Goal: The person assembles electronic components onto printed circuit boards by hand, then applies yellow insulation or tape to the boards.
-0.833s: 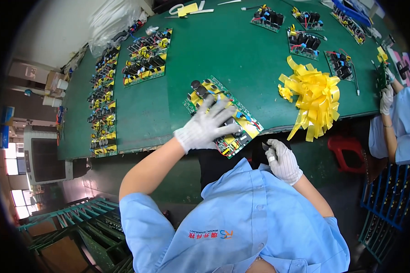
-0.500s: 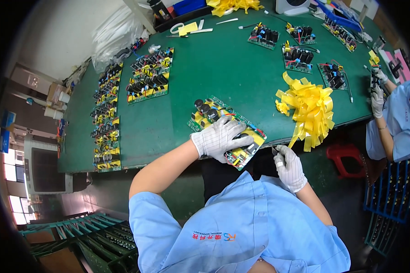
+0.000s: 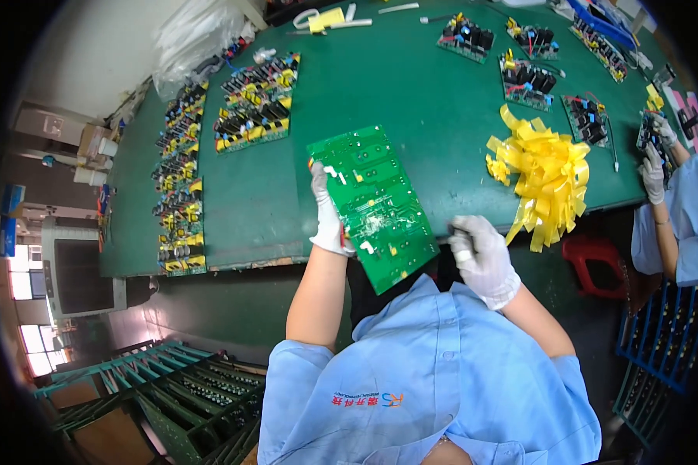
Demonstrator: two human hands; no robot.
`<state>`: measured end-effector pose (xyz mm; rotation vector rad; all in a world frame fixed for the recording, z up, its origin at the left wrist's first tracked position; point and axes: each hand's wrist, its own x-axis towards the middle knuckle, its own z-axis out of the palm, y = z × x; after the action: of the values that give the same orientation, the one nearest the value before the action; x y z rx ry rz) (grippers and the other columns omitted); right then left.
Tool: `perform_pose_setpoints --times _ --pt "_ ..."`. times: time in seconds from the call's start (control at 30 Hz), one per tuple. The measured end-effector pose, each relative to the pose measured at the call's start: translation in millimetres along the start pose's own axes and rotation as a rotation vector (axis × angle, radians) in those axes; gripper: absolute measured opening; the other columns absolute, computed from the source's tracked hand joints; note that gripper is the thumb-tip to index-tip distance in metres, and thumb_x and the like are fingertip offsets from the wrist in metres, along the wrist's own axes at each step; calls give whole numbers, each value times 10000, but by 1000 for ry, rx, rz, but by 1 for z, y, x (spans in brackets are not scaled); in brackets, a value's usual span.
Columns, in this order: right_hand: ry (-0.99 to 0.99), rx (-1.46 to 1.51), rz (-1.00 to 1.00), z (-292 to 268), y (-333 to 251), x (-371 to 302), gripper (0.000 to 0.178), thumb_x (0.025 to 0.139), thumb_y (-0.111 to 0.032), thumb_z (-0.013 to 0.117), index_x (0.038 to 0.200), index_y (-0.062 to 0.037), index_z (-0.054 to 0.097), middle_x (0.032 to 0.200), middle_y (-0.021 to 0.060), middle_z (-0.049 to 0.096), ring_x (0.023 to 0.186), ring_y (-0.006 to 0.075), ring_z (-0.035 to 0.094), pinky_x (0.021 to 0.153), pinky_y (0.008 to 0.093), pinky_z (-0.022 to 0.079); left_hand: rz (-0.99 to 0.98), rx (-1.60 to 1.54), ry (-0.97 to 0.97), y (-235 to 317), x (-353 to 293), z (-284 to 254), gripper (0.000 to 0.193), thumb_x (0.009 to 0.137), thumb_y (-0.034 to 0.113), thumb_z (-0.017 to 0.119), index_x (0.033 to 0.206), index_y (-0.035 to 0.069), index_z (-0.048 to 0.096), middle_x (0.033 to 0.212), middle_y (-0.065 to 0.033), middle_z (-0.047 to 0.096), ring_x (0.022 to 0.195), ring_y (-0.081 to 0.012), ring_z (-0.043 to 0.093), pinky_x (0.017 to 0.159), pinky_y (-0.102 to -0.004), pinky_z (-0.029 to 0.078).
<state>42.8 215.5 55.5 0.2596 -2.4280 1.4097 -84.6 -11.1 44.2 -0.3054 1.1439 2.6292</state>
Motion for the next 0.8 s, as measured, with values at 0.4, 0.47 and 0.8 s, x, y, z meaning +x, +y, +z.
perform_pose_setpoints --times 0.4,0.47,0.8 --pt "-240 -37 -22 29 -1 -12 199 829 -58 697 1019 -39 644 878 132 602 768 322 626 633 402 513 -29 69 116 -13 6 2 887 792 815 550 1343 121 507 1200 -105 602 1018 -266 628 809 -446 561" --pt "-250 -27 3 30 -2 -14 192 834 -61 694 1018 -37 645 882 130 603 777 323 628 646 402 515 -42 64 134 -15 5 1 904 779 823 558 1353 127 499 1213 -112 591 1023 -273 623 806 -451 559" --pt "-206 0 47 8 0 -34 181 851 -80 664 1023 -27 646 921 126 663 833 324 641 681 406 533 29 67 184 -17 6 9 745 891 725 477 1379 163 506 1334 -93 552 1150 -299 562 934 -494 496"
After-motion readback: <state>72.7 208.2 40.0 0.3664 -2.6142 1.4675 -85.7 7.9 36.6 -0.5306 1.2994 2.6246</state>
